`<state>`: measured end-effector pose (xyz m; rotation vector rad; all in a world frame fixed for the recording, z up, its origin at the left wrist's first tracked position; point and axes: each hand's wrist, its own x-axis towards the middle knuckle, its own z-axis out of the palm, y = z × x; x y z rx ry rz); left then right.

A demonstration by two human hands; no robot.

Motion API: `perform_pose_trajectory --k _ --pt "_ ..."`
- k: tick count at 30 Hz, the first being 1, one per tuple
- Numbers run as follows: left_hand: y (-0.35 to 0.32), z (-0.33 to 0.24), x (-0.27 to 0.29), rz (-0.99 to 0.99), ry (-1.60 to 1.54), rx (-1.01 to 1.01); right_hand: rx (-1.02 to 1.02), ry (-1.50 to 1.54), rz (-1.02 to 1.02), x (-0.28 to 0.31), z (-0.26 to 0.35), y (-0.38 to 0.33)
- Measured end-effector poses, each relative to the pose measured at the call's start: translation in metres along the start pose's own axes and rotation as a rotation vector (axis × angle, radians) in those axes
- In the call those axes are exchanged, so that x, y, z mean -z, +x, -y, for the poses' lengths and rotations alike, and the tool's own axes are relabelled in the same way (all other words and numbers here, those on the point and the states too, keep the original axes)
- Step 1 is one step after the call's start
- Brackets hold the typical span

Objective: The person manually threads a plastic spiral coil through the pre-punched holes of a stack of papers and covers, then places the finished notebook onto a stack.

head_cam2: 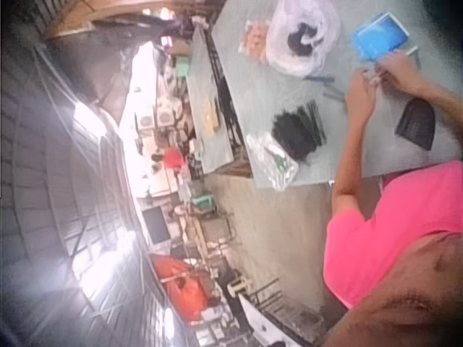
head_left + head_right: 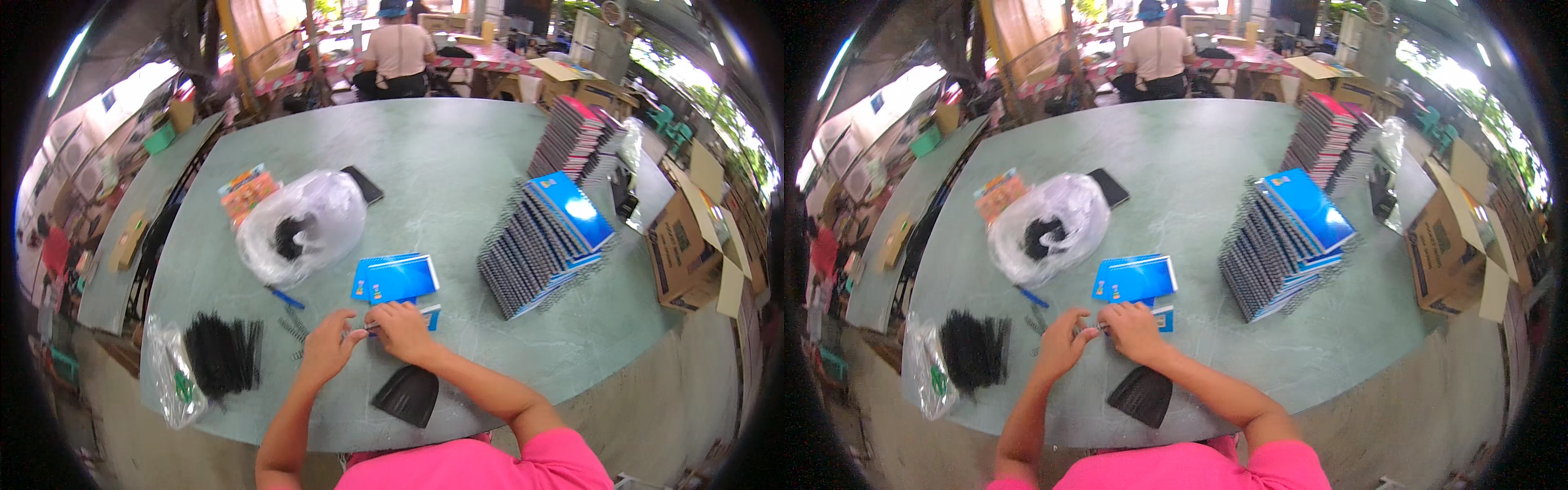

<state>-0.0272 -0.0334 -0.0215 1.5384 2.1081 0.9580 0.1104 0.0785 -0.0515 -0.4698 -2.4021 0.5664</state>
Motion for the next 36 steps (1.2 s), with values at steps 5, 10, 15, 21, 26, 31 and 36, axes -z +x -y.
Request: perform_pose_trajectory --k 5,10,15,21,26,31,36 --pt "0.000 0.008 0.007 0.044 0.020 -0.051 -0.083 0.113 0.082 0.000 0.000 0.001" --pt "0.003 0.011 0.009 0.136 -0.016 0.033 0.041 0.110 -0.063 -0.002 0.002 0.001" --pt "0.003 -0.001 0.004 -0.145 0.105 -0.257 0.067 0.044 0.100 -0.006 -0.014 -0.002" --pt "-0.032 -0.023 -0.026 0.162 0.166 -0.107 0.018 0.110 0.255 0.001 -0.004 0.004" --pt "-0.047 -0.007 -0.076 0.237 0.139 -0.195 0.309 0.040 0.132 0.011 -0.011 0.005" --pt "-0.044 -0.045 -0.015 0.184 -0.124 0.047 -0.164 0.034 0.337 0.049 -0.045 0.012" --pt "-0.006 -0.042 0.023 -0.535 0.113 -0.161 -0.540 0.681 0.139 0.027 -0.070 -0.021"
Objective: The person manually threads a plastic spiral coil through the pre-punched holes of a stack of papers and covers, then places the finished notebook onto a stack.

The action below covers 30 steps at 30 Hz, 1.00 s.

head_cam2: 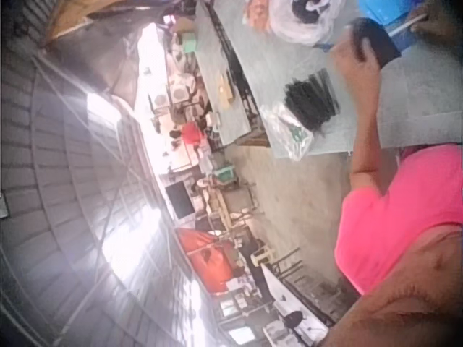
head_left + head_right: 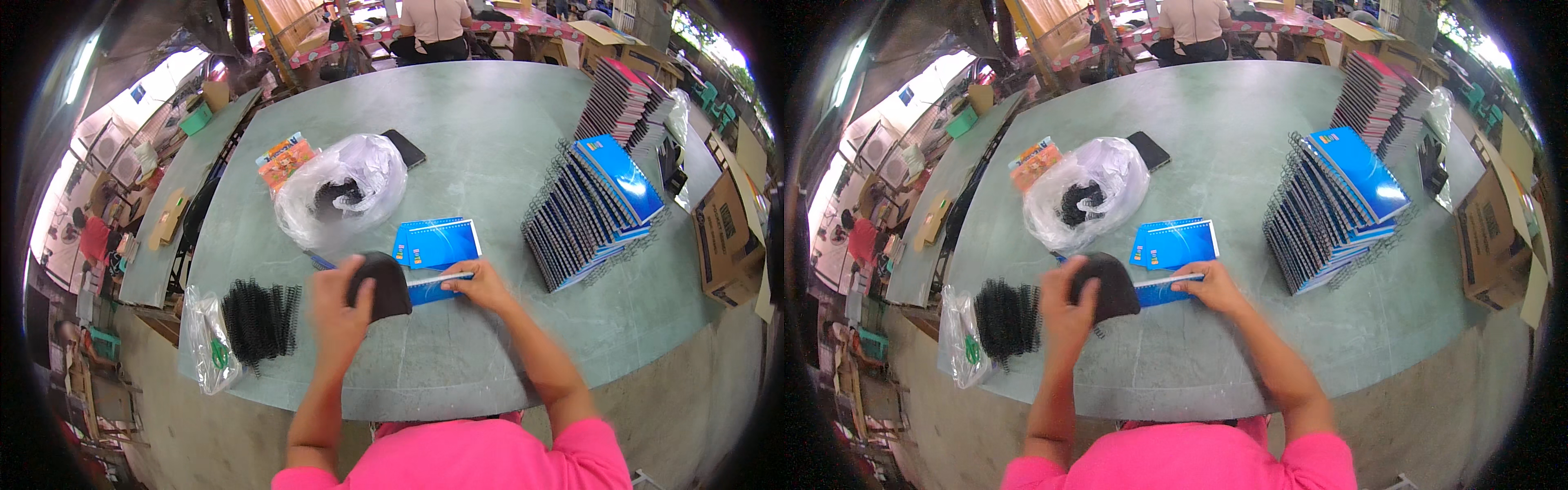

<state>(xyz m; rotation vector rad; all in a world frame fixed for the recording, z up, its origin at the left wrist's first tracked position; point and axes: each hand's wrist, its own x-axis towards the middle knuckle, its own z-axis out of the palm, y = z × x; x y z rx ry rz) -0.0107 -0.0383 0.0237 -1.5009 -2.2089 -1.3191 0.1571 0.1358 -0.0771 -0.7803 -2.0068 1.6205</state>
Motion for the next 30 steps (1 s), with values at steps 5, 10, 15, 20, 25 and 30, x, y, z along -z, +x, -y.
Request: perform_pose_trajectory --k 5,10,15,20,25,30 --pt "-0.019 0.006 -0.014 0.189 -0.011 -0.027 0.060 0.065 -0.029 -0.007 0.008 -0.012" --pt "-0.013 0.010 -0.020 0.144 0.028 -0.055 -0.006 0.221 0.010 -0.013 0.001 -0.019" --pt "-0.009 0.006 -0.021 0.037 -0.007 -0.128 0.028 0.195 0.011 -0.012 -0.003 -0.022" --pt "-0.019 0.013 -0.030 0.226 -0.064 -0.136 -0.024 0.230 0.024 -0.016 0.001 -0.020" --pt "-0.010 0.004 -0.032 0.103 -0.062 -0.129 0.010 0.155 0.058 -0.015 -0.006 -0.023" --pt "-0.008 -0.001 -0.032 0.001 -0.152 -0.030 -0.029 0.159 0.074 -0.017 -0.003 -0.022"
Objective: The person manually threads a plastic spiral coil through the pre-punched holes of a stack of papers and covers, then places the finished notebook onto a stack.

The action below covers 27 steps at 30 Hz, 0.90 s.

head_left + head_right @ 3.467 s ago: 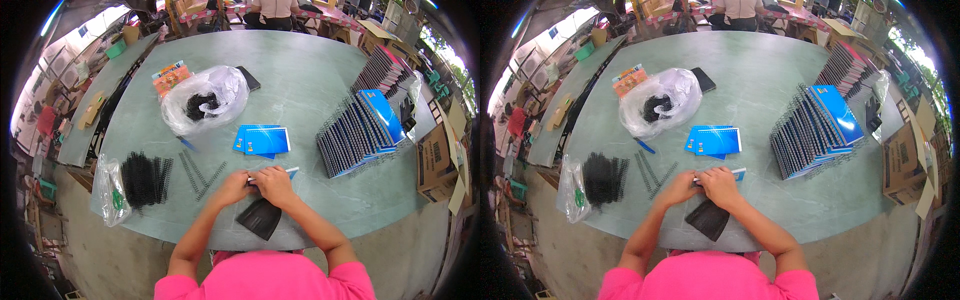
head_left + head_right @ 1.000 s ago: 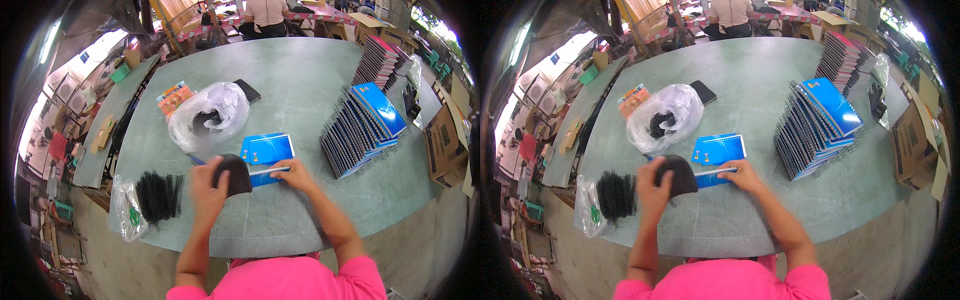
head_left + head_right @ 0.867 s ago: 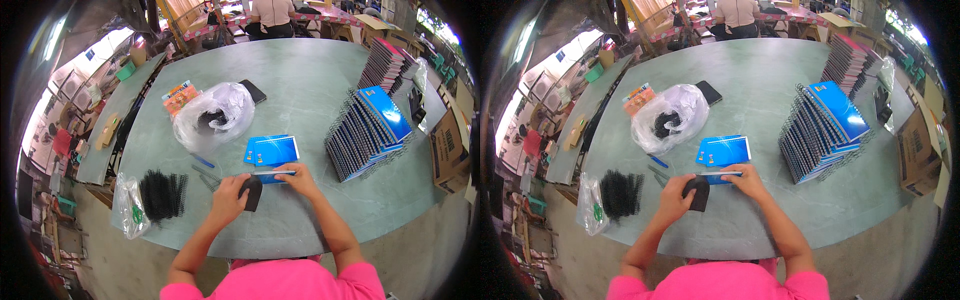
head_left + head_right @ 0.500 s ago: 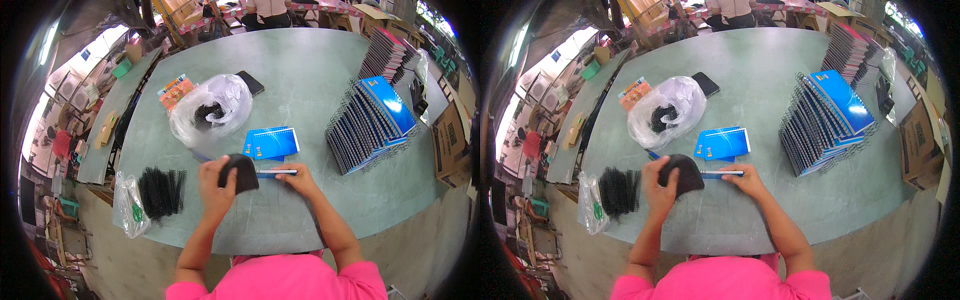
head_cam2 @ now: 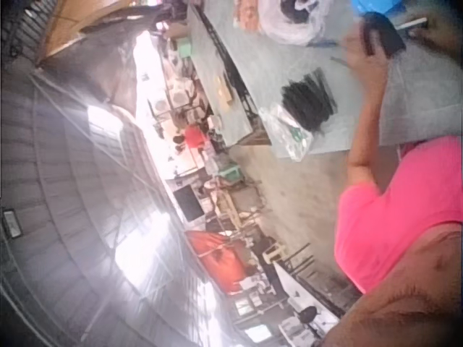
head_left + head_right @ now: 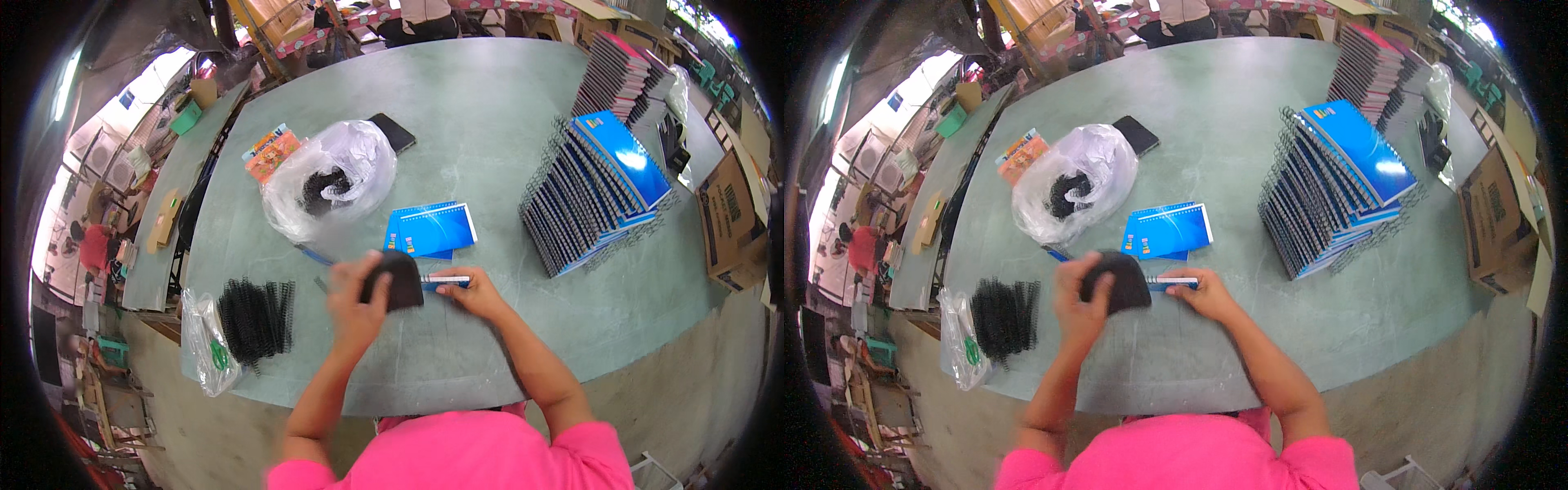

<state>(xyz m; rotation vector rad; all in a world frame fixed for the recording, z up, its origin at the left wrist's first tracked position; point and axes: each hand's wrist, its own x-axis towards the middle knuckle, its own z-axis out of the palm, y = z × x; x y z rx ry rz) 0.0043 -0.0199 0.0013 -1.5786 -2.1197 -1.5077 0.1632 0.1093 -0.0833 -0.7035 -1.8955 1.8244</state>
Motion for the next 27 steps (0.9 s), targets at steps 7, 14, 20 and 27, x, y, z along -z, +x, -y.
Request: perform_pose_trajectory --k 7,14,20,27 --pt "0.001 -0.004 -0.007 0.122 0.031 -0.079 0.038 -0.005 0.014 -0.001 -0.011 0.001" --pt "0.008 -0.014 -0.018 0.149 0.049 -0.092 0.137 -0.077 0.042 -0.001 -0.015 -0.004" --pt "-0.030 -0.009 -0.029 0.706 0.108 0.039 0.144 -0.029 0.106 -0.001 -0.018 0.002" --pt "-0.020 -0.020 -0.020 0.734 0.158 -0.029 0.154 0.085 0.024 0.001 -0.017 0.000"
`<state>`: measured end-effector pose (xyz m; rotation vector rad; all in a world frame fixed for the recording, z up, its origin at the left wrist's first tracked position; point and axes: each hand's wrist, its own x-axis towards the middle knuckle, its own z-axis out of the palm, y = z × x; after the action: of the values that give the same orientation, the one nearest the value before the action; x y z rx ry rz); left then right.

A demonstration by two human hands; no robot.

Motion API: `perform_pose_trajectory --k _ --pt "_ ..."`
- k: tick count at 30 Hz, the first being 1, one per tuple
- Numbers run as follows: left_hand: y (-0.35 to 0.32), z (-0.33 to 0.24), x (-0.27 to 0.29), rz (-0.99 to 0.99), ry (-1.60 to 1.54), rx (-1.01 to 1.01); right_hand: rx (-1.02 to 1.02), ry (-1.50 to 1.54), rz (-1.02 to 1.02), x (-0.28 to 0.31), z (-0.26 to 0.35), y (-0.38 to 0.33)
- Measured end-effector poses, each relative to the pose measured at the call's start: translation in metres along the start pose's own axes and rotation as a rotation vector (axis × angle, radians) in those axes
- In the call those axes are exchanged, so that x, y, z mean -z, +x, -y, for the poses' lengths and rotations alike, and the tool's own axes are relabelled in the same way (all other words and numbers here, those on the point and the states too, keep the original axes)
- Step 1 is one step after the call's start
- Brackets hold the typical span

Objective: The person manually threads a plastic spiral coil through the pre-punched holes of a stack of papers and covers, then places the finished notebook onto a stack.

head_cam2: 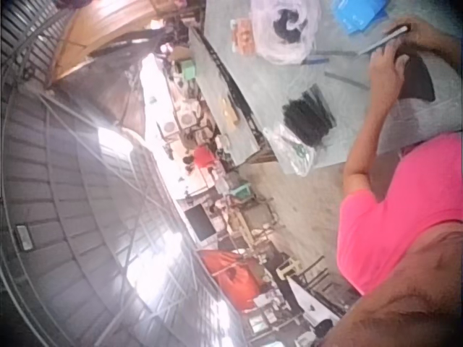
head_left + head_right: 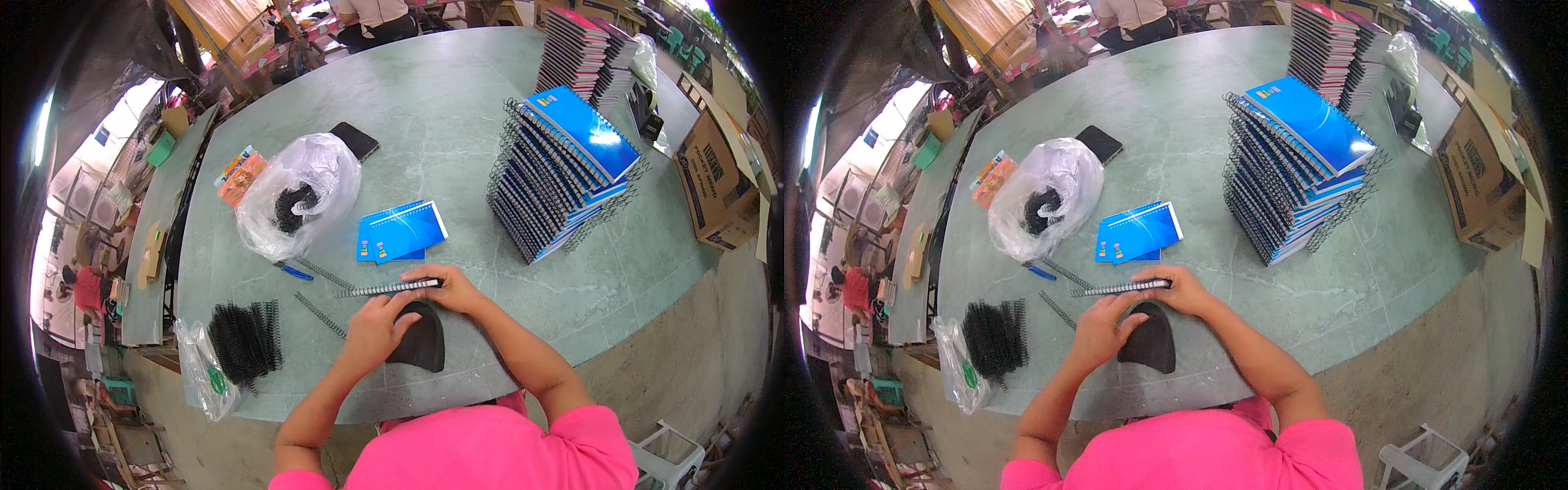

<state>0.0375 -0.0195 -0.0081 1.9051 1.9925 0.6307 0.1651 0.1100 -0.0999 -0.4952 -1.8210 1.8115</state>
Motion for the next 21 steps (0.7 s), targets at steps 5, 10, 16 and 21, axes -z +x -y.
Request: perform_pose_trajectory --k 5,10,16,21 --pt "0.004 0.010 0.008 -0.271 -0.024 -0.091 -0.025 -0.065 -0.053 -0.003 0.006 -0.001" --pt "0.019 0.031 0.021 -0.083 0.326 -0.213 0.110 0.056 -0.107 -0.011 0.007 -0.006" --pt "0.027 0.018 0.014 -0.167 0.297 -0.210 -0.017 0.217 -0.152 -0.012 -0.002 -0.009" --pt "0.026 0.033 0.005 -0.056 0.312 -0.207 0.041 0.326 -0.215 -0.018 0.011 -0.011"
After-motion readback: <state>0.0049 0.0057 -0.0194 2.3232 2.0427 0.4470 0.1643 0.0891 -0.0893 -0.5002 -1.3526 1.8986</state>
